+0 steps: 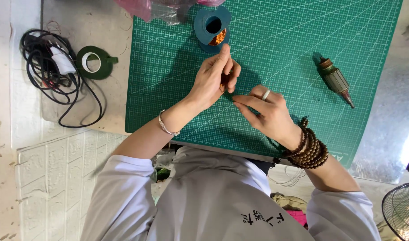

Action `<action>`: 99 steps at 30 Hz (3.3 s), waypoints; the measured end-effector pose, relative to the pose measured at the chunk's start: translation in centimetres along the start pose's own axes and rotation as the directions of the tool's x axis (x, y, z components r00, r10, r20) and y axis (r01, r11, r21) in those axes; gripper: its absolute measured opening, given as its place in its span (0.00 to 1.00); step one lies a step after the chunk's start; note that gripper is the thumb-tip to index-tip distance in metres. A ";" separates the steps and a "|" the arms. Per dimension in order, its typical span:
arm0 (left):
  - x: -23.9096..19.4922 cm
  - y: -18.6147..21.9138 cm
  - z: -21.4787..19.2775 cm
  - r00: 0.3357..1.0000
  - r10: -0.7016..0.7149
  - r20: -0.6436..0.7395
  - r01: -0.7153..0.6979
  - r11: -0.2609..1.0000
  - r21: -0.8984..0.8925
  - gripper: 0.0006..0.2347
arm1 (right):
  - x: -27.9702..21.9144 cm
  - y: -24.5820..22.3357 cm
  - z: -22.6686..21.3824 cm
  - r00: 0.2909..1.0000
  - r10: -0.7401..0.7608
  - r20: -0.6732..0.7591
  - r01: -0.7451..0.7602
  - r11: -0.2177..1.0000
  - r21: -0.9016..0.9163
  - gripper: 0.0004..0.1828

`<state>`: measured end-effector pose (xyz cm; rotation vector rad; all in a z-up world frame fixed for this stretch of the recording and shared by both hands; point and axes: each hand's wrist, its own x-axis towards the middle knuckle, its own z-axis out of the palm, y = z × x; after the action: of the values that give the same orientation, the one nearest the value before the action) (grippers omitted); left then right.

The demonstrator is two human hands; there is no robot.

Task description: Winding thin copper wire around a small metal component to create a coil on a workbench

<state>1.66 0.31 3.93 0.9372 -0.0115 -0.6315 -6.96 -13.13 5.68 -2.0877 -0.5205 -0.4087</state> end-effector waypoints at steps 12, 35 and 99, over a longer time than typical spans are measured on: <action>-0.2 0.2 -0.8 0.985 0.033 0.170 -0.038 0.999 0.024 0.20 | -0.9 1.0 -0.7 0.999 0.030 0.030 -0.026 0.992 -0.121 0.04; 0.9 -1.7 -1.8 0.968 -0.069 0.243 0.012 0.974 0.227 0.13 | -0.4 3.0 -5.0 0.984 0.062 -0.166 -0.087 0.985 -0.147 0.02; 0.5 -2.8 -2.7 0.968 -0.074 0.239 0.047 0.992 0.117 0.07 | 0.3 2.0 -1.3 0.998 -0.058 0.019 0.061 0.898 -0.436 0.06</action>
<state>1.44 0.88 0.09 0.9645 -0.2391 -0.8056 -5.81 -15.17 5.14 -2.5090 -0.5329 -0.6005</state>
